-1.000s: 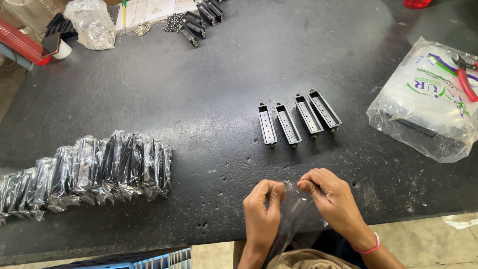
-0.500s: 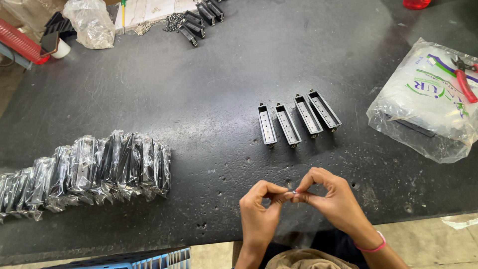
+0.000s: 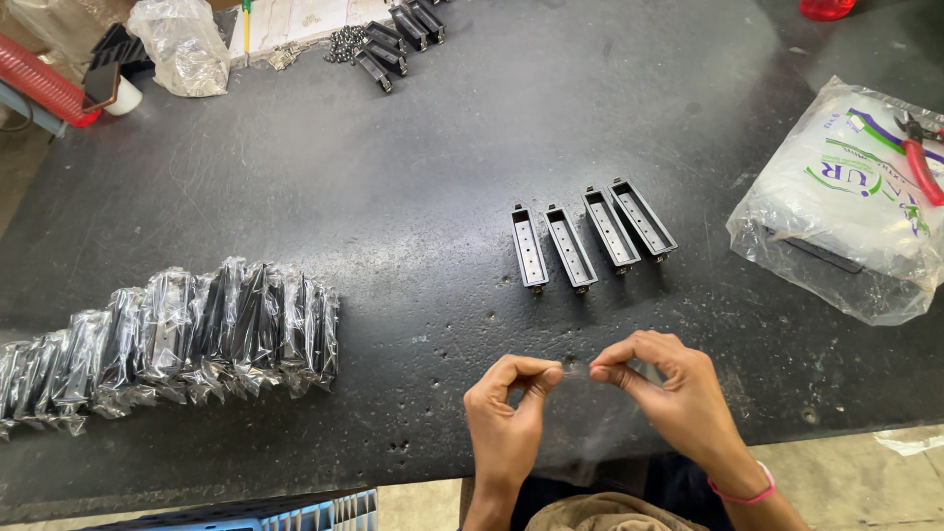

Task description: The person repeatedly picks up small black rectangular components from a table, places each into a clear plastic bag, seals the bag, and sets it aside. The process is repeated for several components in a consistent sequence.

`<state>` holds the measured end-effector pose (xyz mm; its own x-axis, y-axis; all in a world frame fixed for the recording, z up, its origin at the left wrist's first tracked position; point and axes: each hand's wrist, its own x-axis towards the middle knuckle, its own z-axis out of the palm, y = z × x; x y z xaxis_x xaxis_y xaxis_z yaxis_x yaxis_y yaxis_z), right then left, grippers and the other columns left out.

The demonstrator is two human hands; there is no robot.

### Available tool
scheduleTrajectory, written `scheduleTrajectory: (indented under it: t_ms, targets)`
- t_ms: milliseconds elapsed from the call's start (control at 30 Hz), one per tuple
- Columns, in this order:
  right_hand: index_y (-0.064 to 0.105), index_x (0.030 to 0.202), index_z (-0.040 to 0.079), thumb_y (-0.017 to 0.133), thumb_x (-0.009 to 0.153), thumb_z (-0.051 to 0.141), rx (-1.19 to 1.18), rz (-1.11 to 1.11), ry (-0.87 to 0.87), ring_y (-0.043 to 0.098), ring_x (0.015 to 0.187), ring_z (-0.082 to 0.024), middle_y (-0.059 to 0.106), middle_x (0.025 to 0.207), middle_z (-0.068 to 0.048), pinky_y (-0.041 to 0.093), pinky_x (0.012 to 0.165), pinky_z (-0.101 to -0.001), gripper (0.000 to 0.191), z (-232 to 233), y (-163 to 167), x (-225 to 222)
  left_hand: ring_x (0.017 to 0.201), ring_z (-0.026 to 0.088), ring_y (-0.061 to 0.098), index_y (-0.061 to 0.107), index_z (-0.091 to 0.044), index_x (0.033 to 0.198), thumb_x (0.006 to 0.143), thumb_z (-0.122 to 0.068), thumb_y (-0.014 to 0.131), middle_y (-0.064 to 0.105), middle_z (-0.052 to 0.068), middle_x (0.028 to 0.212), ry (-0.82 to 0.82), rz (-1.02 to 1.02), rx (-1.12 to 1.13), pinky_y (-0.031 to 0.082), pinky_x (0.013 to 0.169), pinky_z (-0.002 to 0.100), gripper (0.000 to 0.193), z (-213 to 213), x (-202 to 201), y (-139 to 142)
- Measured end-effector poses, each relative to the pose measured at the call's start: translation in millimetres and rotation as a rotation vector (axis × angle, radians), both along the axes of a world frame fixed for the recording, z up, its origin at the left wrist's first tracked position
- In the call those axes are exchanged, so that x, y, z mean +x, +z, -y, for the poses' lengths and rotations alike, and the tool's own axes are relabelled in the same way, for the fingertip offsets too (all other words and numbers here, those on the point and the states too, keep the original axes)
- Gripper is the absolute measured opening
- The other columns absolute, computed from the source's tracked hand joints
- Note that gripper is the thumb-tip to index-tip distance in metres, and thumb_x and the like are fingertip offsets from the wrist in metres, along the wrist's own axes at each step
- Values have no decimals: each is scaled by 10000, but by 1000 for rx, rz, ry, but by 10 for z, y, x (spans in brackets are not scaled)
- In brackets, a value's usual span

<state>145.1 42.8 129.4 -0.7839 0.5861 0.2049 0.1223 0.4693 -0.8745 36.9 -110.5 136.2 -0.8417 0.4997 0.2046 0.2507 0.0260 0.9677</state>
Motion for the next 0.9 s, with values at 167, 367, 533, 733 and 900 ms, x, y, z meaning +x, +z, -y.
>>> scheduleTrajectory:
  t_ms: [167,367,533,733,900]
  targets:
    - [753,806,69,765,829,225,38,6,-23,623,768,-168,713,742,-6,471,755,-311,158,61,-49,14,656,104,643,701,-7,779,886,-127,775,694,38,699,5,-45,-29,516,625,265,178,-43,64,-24]
    - [712,780,28,686,933,276,-57,8,-20,592,747,-154,648,699,-32,472,706,-305,292,108,-143,11,623,96,569,650,1,753,968,-192,725,624,32,659,6,75,-61,459,578,263,298,-106,145,-101]
    - [807,913,47,760,861,223,-321,21,-53,567,692,-78,707,751,0,466,622,-256,190,59,-219,-2,640,53,610,718,-33,918,929,-224,714,682,-17,722,-59,369,31,491,592,219,191,-63,24,-121]
    - [820,998,35,751,862,203,-479,-54,39,575,716,-43,754,832,45,473,640,-212,226,-53,-309,-17,671,48,580,757,-3,1011,949,-187,724,688,-12,777,-199,554,141,483,625,214,197,-61,-96,-247]
    - [820,976,11,768,867,222,-764,-33,226,558,737,-62,712,813,26,455,669,-236,244,-177,-376,10,710,71,578,650,-29,940,1015,-121,696,653,6,798,-408,867,472,471,672,223,127,-103,-221,-301]
